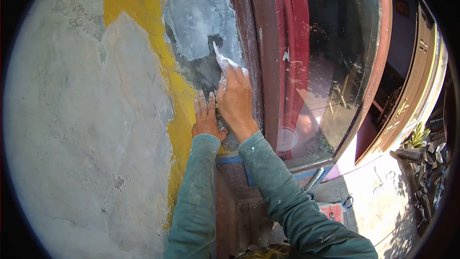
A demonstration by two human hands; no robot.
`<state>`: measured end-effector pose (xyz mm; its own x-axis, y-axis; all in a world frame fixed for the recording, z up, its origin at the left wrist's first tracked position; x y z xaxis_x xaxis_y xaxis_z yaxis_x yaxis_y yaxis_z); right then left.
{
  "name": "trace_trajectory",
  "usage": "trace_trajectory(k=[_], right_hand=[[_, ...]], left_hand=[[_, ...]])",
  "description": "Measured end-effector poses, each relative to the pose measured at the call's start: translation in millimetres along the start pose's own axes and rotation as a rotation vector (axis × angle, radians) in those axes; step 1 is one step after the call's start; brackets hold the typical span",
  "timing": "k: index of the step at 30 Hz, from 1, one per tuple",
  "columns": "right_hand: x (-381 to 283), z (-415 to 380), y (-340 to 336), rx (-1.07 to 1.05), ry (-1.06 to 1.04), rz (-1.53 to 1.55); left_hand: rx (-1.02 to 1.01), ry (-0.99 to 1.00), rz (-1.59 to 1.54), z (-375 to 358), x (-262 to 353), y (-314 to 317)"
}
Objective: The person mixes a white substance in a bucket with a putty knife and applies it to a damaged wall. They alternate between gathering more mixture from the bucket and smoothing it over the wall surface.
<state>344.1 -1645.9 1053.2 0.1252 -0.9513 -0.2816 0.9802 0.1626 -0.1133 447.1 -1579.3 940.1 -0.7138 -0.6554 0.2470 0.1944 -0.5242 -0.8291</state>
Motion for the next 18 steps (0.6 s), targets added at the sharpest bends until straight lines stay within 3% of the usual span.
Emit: trace_trajectory(k=[2,8,14,16,18], right_hand=[[-4,8,-19,0.125,-0.038,0.054],[-2,49,-13,0.217,0.01,-0.079],[-15,41,24,0.171,0.04,-0.141],[-18,33,19,0.085,-0.047,0.01],[-17,38,-6,0.132,-0.027,0.002]], left_hand=[[-0.026,-0.022,-0.008,-2,2,-3],[-0.074,-0.047,0.042,-4,8,-13],[0.104,0.076,0.062,19,-33,48],[0.038,0.056,0.062,7,-15,23],[-0.021,0.03,0.06,1,0,3]])
Point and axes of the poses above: each hand's wrist, its own z-axis towards the middle knuckle, its own y-axis out of the palm, x = y × z, the point moved 6 cm from there along z, towards the middle knuckle, and after that the axes turned 2 degrees about -y, right-handed, at the moved point
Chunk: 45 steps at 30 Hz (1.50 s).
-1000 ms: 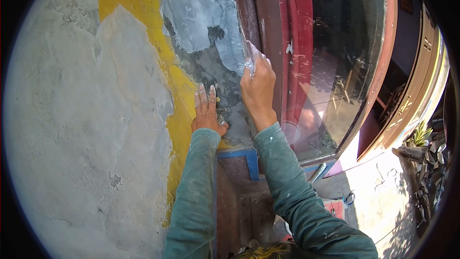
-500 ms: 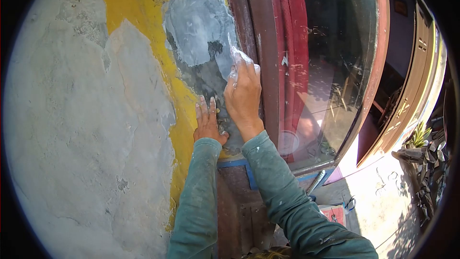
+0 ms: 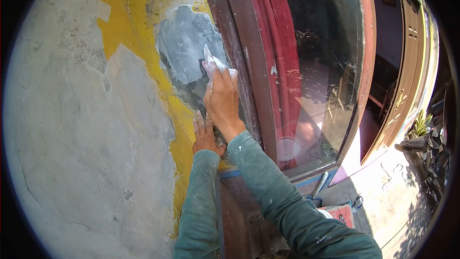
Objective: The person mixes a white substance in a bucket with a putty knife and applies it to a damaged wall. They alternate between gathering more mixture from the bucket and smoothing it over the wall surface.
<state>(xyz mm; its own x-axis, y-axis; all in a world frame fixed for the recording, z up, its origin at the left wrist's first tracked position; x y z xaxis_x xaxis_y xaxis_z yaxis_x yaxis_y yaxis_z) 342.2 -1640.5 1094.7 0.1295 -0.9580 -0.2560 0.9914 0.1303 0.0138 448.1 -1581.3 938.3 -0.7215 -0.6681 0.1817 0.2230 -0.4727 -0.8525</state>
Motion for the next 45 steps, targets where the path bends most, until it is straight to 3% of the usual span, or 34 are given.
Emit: trace_trajectory(k=[4,10,12,13,16,18,20,24,29,31,34,35,37,38,40,44,45], right_hand=[[15,20,-4,0.021,0.083,-0.082],[7,0,44,0.044,-0.011,-0.211],[-3,-11,49,-0.06,-0.075,-0.117],[-8,-18,45,-0.136,-0.104,-0.038],[-14,-15,16,-0.086,-0.14,0.046],[-11,5,-4,-0.018,-0.141,0.012],[-1,27,-17,0.101,-0.051,-0.079],[-2,32,20,0.067,0.002,-0.096],[-20,27,11,0.106,-0.139,0.048],[-9,45,-4,0.184,0.005,0.041],[-12,59,18,0.17,-0.016,-0.111],[-16,56,27,0.153,-0.033,-0.108],[-18,46,26,0.126,-0.064,-0.072],[-24,44,26,0.102,-0.111,-0.028],[-21,39,3,0.125,-0.079,-0.021],[-4,50,0,0.227,-0.013,-0.072],[-6,45,14,0.14,0.0,-0.101]], left_hand=[[0.011,-0.022,0.012,-2,1,-5],[0.017,-0.001,-0.035,9,-19,20],[-0.122,-0.13,-0.326,12,-22,21],[-0.117,-0.126,-0.331,10,-16,14],[-0.13,-0.109,-0.21,1,-5,1],[0.007,-0.028,-0.056,-1,0,-3],[-0.022,-0.053,-0.04,-3,4,-8],[0.028,-0.03,-0.034,6,-9,16],[-0.01,0.01,-0.036,3,-12,12],[0.031,-0.004,-0.051,-1,-3,-2],[0.101,0.042,0.001,7,-11,13],[0.089,0.044,0.0,6,-13,13],[-0.232,-0.222,-0.416,2,-14,2],[-0.23,-0.224,-0.421,2,-16,9],[-0.052,0.001,0.005,5,-12,11],[-0.003,-0.012,-0.025,5,-11,13],[0.041,0.001,0.007,12,-19,27]])
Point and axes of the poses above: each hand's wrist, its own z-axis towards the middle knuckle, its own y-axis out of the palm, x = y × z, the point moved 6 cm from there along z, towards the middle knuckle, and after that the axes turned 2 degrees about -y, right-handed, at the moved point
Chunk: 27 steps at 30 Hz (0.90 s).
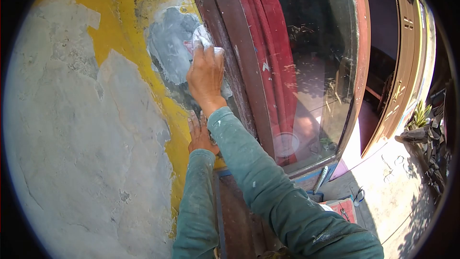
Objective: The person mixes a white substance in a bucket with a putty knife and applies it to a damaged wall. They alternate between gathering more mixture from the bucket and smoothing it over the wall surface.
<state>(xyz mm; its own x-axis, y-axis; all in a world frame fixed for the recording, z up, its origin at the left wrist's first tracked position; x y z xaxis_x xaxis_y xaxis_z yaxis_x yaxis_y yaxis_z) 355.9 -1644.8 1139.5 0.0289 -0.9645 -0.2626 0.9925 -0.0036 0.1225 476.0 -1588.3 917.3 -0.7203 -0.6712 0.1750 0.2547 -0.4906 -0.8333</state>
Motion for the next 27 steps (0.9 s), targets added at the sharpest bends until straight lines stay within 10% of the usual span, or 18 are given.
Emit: trace_trajectory(k=[5,23,27], right_hand=[[-8,-39,-6,-0.093,-0.104,0.184],[28,-116,-16,-0.183,0.038,0.115],[55,-121,-29,-0.054,0.138,-0.003]], left_hand=[[-0.222,-0.222,-0.326,-6,6,-24],[0.213,0.146,0.188,9,5,6],[-0.006,0.01,-0.059,-12,20,-27]])
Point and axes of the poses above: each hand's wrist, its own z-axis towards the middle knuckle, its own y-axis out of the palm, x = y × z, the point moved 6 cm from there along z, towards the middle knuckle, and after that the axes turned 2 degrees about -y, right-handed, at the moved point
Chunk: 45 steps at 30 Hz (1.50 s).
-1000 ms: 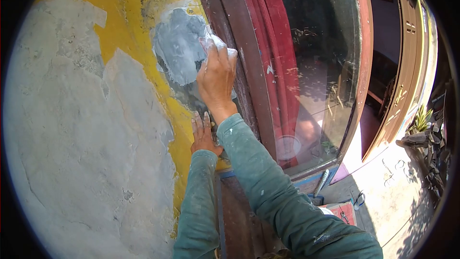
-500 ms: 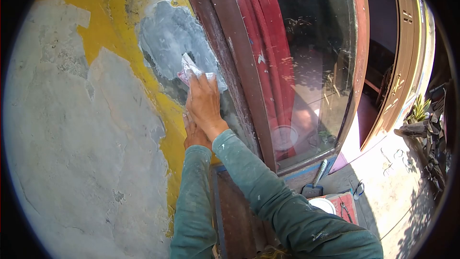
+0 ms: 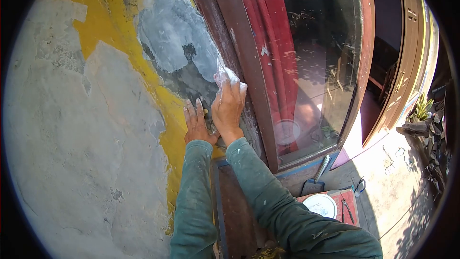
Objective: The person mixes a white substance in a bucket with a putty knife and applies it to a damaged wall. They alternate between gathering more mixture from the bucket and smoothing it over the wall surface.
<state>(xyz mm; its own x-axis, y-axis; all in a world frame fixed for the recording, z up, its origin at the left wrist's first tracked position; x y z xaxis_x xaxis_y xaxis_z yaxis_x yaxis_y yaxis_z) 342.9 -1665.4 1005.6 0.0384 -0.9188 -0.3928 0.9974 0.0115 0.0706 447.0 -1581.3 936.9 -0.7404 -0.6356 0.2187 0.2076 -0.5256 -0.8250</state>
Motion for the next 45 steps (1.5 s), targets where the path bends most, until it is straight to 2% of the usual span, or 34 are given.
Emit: trace_trajectory(k=[2,4,6,8,10,11,15,20,22,24,26,29,33,36,38,40,42,44,45], right_hand=[[0,-13,21,-0.119,0.047,-0.07],[-7,-26,20,-0.106,-0.009,-0.05],[-12,-26,14,-0.209,0.022,0.206],[-7,-17,5,-0.152,0.0,0.203],[3,-6,-3,-0.025,0.092,0.005],[1,1,0,0.011,0.062,-0.022],[-7,-12,42,-0.004,0.091,-0.127],[-27,-13,37,-0.044,0.014,-0.03],[-31,-15,21,-0.034,-0.05,0.174],[-27,-5,11,0.041,-0.048,0.111],[-18,11,7,0.091,0.052,-0.016],[-10,17,28,0.067,0.078,-0.095],[-18,-4,59,0.03,0.076,-0.125],[-25,-24,60,-0.048,0.038,-0.062],[-29,-31,55,-0.186,-0.063,0.165],[-26,-22,25,-0.131,-0.112,0.246],[-11,-10,-5,0.024,0.044,0.164],[0,-4,2,0.053,0.077,0.104],[5,-2,3,0.082,0.107,0.042]], left_hand=[[0.036,-0.022,0.007,5,-2,6],[0.112,0.023,0.076,17,-21,36],[0.199,0.055,0.15,15,-20,28],[0.017,-0.025,-0.022,3,-2,1],[0.031,-0.009,-0.015,2,-2,0],[0.044,0.01,-0.009,2,-1,0],[-0.016,-0.053,-0.059,10,-8,9],[-0.022,-0.041,-0.048,6,1,3],[-0.019,-0.039,-0.049,5,5,1],[-0.021,-0.044,-0.039,2,4,-2],[-0.025,-0.044,-0.025,1,1,-3],[0.052,0.01,-0.027,6,-10,11],[0.035,0.021,-0.164,17,-38,38],[0.128,0.067,-0.003,18,-32,39],[0.203,0.099,0.107,19,-26,40],[0.272,0.122,0.215,18,-21,38],[0.307,0.13,0.27,11,-9,20],[-0.03,-0.032,-0.08,-4,7,-11],[-0.034,-0.026,-0.078,-2,5,-6]])
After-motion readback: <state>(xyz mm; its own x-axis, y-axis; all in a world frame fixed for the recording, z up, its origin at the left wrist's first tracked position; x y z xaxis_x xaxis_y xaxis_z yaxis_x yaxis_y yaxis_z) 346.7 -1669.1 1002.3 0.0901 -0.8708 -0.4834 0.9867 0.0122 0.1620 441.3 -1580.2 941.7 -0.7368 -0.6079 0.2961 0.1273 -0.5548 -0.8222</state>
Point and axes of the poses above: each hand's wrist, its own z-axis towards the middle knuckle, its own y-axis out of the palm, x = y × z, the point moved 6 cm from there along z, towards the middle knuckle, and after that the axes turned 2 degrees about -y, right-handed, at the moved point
